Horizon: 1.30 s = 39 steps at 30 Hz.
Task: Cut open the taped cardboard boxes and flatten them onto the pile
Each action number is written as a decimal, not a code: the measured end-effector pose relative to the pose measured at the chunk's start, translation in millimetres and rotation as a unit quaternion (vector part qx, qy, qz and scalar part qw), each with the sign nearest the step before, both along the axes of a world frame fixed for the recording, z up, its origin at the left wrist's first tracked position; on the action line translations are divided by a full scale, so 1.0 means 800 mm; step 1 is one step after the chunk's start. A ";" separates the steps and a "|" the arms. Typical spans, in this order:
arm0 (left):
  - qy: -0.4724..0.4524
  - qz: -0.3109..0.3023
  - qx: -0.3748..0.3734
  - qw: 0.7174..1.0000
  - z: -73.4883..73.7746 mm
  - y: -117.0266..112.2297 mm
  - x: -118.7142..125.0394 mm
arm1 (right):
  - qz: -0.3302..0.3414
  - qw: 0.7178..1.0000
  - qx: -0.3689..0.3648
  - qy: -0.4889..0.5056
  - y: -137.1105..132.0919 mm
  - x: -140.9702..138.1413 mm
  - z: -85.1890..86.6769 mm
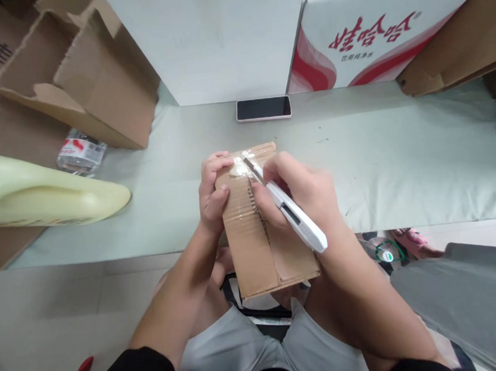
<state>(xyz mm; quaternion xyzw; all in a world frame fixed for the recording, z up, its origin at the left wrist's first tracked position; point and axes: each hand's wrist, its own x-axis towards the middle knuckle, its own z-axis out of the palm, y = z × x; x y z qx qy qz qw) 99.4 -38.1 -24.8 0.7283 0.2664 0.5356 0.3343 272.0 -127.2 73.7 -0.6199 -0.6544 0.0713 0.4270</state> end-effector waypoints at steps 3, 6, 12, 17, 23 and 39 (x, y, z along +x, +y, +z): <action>-0.013 -0.006 -0.002 1.000 -0.001 -0.001 0.001 | 0.002 1.000 -0.019 0.017 -0.002 -0.005 0.002; -0.005 -0.005 0.001 1.000 -0.002 -0.001 0.001 | -0.005 1.000 -0.020 0.016 -0.001 -0.008 0.002; 0.021 0.007 0.002 1.000 0.000 -0.003 0.000 | 0.001 0.998 -0.053 -0.021 0.000 -0.010 0.004; 0.014 0.010 0.004 1.000 0.002 -0.004 0.001 | 0.006 0.998 -0.049 -0.046 0.000 -0.010 0.003; 0.003 0.016 -0.003 1.000 0.000 -0.005 0.004 | 0.007 0.998 -0.024 -0.058 0.004 -0.013 -0.004; 0.018 0.031 -0.016 0.999 0.001 -0.006 0.002 | 0.018 0.998 -0.027 -0.056 0.002 -0.013 -0.004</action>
